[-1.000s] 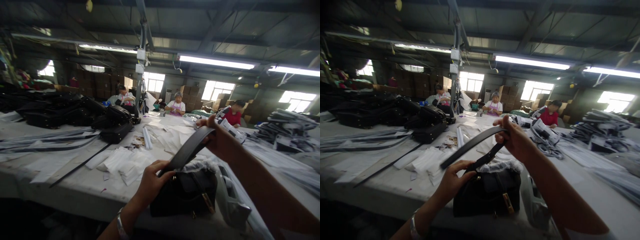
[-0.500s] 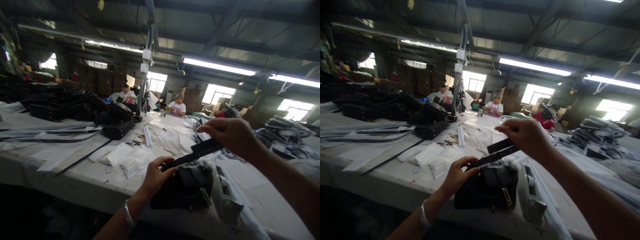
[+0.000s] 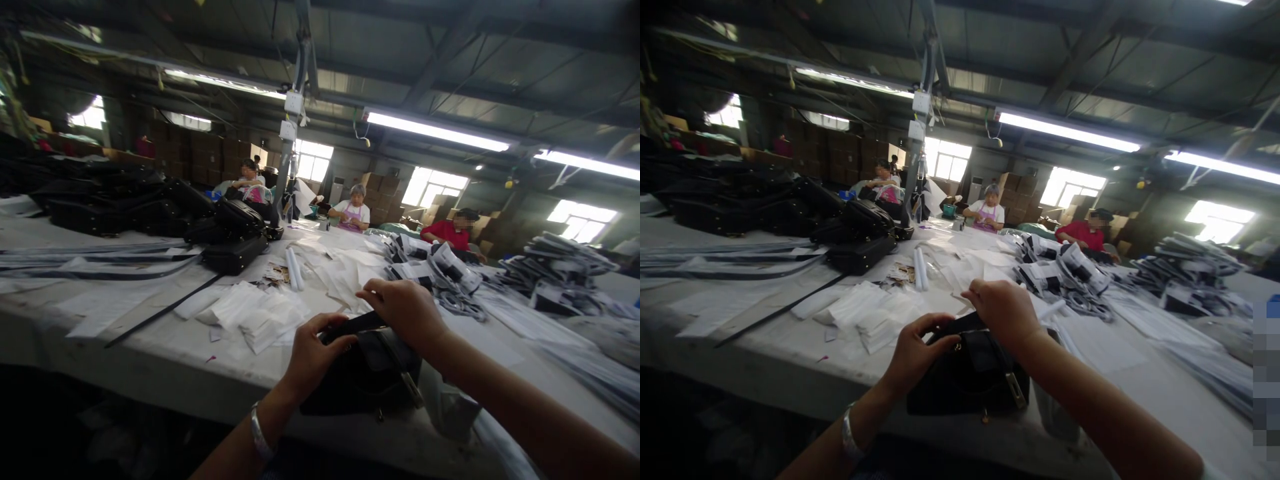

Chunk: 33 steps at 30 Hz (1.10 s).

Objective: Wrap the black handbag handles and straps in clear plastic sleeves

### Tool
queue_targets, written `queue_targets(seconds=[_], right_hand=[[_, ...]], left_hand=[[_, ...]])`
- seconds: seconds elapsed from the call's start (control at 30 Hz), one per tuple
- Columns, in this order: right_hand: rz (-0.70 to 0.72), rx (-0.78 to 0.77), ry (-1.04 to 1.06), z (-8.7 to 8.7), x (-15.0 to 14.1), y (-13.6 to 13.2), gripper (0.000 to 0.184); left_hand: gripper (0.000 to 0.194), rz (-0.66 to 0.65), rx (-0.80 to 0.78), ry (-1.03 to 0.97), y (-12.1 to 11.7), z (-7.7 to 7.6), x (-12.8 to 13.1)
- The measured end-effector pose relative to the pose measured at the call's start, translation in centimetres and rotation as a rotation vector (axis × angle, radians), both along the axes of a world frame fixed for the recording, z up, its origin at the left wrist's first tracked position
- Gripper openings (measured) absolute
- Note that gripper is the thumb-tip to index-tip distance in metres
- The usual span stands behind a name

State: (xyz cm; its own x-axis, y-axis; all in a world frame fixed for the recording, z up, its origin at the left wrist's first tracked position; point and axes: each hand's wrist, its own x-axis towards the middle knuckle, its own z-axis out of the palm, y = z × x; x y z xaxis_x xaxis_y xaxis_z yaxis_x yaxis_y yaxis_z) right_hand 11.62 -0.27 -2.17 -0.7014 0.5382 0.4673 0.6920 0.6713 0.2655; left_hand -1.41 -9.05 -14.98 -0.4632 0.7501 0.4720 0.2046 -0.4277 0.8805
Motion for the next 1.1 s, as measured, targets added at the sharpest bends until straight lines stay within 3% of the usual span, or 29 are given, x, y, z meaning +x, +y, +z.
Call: queue_targets(seconds=[0.17, 0.33, 0.5, 0.7, 0.87, 0.97, 1.1], right_hand=[[0.061, -0.108, 0.004, -0.4, 0.3, 0.2, 0.041], [0.331, -0.248, -0.102, -0.6, 1.3, 0.3, 0.029], [0.309, -0.403, -0.049, -0.6, 1.6, 1.2, 0.019], [0.343, -0.585, 0.016, -1.3, 0.8, 1.2, 0.024], [0.3, -0.509, 0.015, -2.9, -0.1, 0.3, 0.018], [0.302, -0.404, -0.097, -2.6, -0.2, -0.2, 0.03], [0.376, -0.232, -0.206, -1.8, 0.0, -0.5, 0.045]], left_hand=[[0.027, 0.007, -0.002, -0.014, 0.2, -0.4, -0.5], [0.025, 0.01, 0.0, 0.027, 0.3, -0.4, -0.9], [0.026, 0.009, -0.009, 0.022, 0.2, -0.2, -0.4], [0.024, -0.045, 0.007, -0.023, -0.1, 0.0, 0.1], [0.028, -0.023, -0.007, -0.074, 0.1, -0.1, 0.1], [0.034, -0.049, -0.034, -0.092, 0.1, -0.2, -0.6], [0.027, -0.085, -0.068, -0.075, -0.6, 0.1, -1.5]])
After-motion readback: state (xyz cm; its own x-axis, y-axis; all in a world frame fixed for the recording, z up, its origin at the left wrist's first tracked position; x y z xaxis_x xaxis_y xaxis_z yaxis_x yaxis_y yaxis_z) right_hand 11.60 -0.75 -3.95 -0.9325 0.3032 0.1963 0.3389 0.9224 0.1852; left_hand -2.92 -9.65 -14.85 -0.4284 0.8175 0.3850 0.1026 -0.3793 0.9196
